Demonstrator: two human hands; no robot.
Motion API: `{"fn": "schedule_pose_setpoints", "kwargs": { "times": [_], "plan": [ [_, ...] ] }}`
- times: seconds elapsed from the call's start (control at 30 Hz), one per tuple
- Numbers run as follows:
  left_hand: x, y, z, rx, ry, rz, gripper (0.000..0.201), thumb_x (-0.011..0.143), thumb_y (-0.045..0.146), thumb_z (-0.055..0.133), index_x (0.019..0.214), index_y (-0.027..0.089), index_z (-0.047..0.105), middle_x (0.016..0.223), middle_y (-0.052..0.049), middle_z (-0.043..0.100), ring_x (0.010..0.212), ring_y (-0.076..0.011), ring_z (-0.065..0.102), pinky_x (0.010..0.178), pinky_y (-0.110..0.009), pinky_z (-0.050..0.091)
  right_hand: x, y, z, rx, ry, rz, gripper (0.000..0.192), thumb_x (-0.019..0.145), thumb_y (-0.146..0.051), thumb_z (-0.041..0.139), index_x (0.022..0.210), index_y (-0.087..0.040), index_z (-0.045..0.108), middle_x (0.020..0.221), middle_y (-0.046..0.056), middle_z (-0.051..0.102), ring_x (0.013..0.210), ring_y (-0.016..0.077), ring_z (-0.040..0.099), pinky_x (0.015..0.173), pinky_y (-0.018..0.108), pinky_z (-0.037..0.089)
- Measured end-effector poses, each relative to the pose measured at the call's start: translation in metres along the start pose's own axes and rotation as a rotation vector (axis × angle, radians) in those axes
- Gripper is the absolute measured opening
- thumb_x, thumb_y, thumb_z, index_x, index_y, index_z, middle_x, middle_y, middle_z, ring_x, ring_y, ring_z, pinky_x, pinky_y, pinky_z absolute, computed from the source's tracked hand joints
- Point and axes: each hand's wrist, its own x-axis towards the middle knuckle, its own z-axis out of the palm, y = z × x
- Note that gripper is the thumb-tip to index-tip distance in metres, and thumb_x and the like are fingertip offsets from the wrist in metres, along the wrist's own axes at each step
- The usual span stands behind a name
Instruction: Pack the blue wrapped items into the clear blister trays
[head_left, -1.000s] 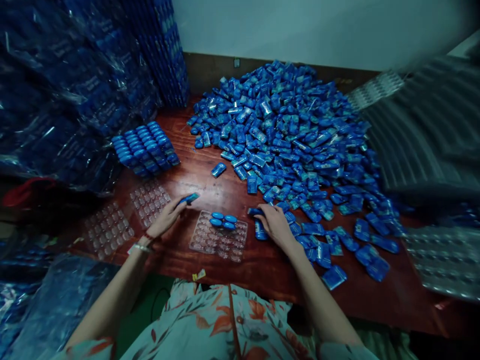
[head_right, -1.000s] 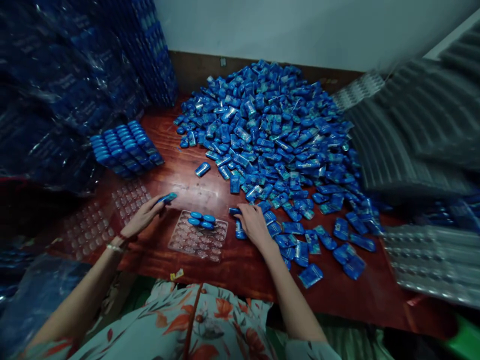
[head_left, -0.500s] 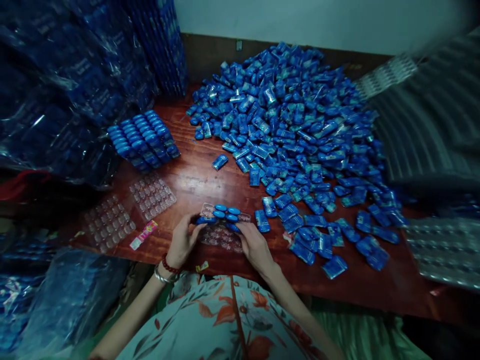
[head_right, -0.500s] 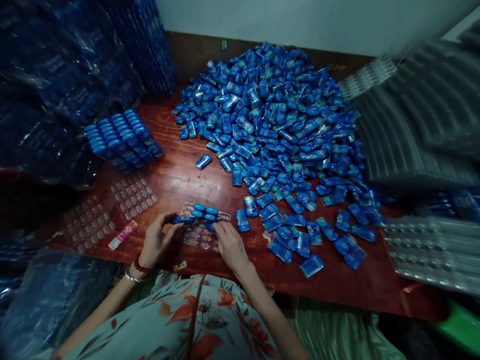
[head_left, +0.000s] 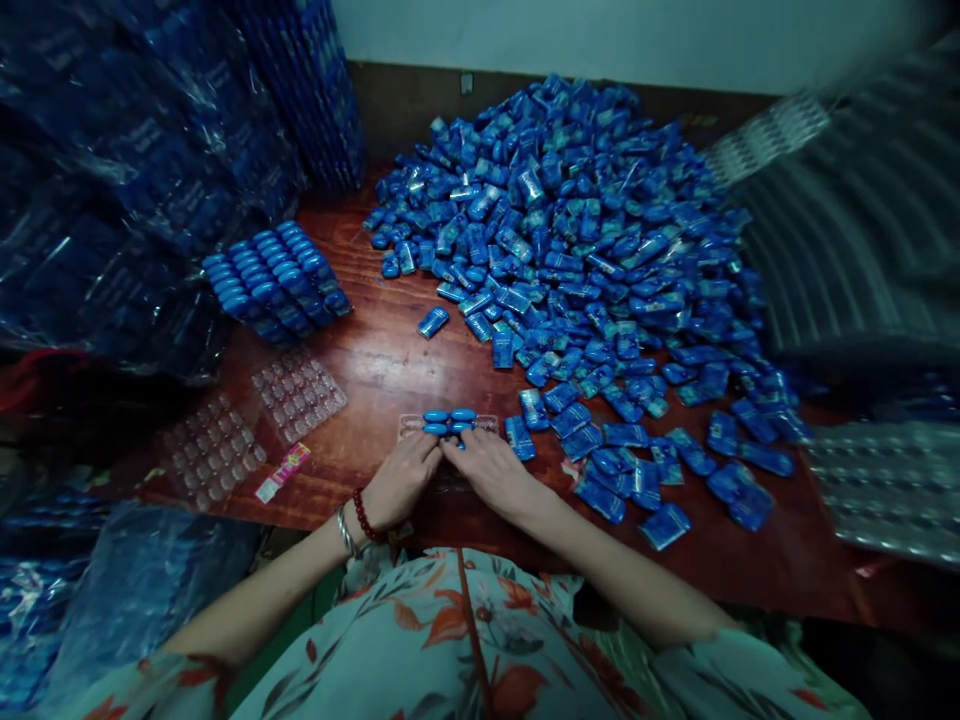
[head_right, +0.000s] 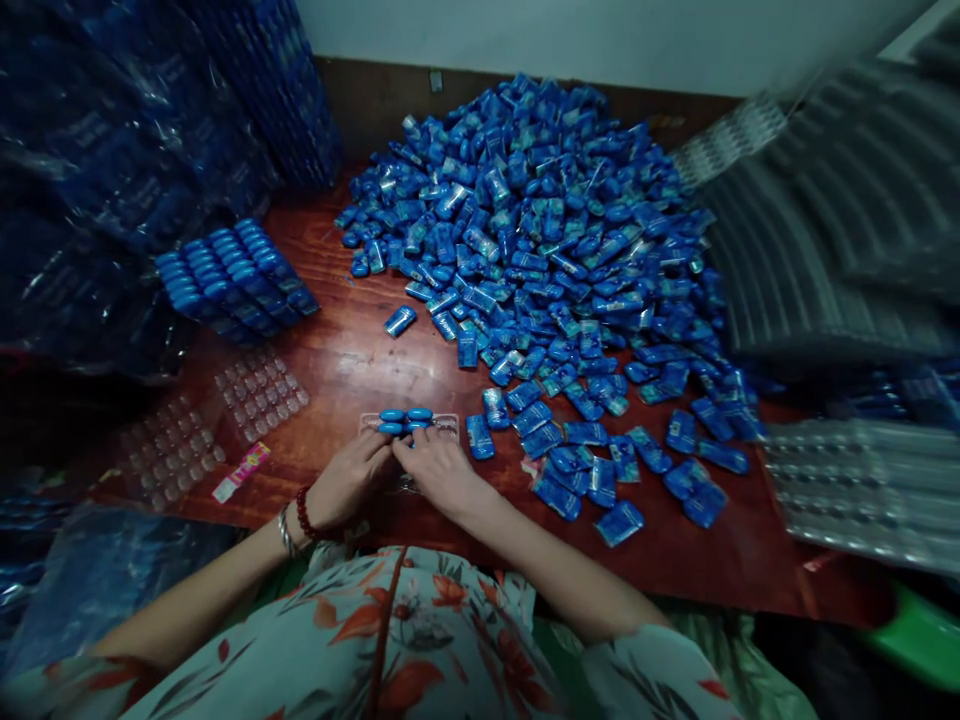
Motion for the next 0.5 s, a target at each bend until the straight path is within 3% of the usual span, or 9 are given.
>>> {"fn": "schedule_pose_setpoints", "kwargs": {
  "times": [0.13, 0.27, 0.4, 0.5],
  "plan": [
    [0.004, -0.005, 0.003, 0.03, 0.034, -0.007, 0.023, 0.091, 0.016, 0.039, 0.107, 0.014, 0.055, 0.101, -0.01, 0.058, 0.093, -0.0203, 0.052, 0.082, -0.039, 0.05, 0.003, -0.006, 0.009, -0.026, 0.034, 0.075, 0.03, 0.088, -0.01, 0.041, 0.113, -0.018, 0.055, 0.086, 0.009, 0.06, 0.079, 0.0197, 0.057, 0.067, 0.03, 0.045],
    [-0.001, -0.012, 0.007, 0.075, 0.196, -0.052, 0.029, 0.09, 0.018, 0.042, 0.117, 0.018, 0.053, 0.105, -0.011, 0.055, 0.09, -0.0199, 0.05, 0.075, -0.036, 0.049, -0.016, -0.002, 0.026, 0.112, 0.29, 0.15, 0.039, 0.091, -0.016, 0.042, 0.129, -0.018, 0.046, 0.096, 0.009, 0.063, 0.083, 0.0171, 0.06, 0.074, 0.028, 0.047],
    [-0.001, 0.002, 0.012, 0.096, 0.357, -0.134, 0.04, 0.087, 0.023, 0.052, 0.127, 0.02, 0.048, 0.103, -0.011, 0.053, 0.089, -0.0197, 0.051, 0.074, -0.032, 0.047, -0.044, 0.022, 0.037, 0.342, 0.586, 0.475, 0.032, 0.093, -0.026, 0.039, 0.122, -0.019, 0.052, 0.105, 0.008, 0.063, 0.094, 0.0164, 0.059, 0.083, 0.028, 0.046],
    [0.016, 0.032, 0.028, 0.1, 0.293, -0.017, 0.04, 0.087, 0.023, 0.051, 0.127, 0.019, 0.047, 0.101, -0.011, 0.057, 0.087, -0.0188, 0.053, 0.074, -0.03, 0.046, -0.051, 0.049, 0.039, 0.327, 0.576, 0.692, 0.032, 0.093, -0.034, 0.038, 0.111, -0.018, 0.059, 0.098, 0.009, 0.064, 0.092, 0.0194, 0.057, 0.081, 0.031, 0.044]
  ]
}}
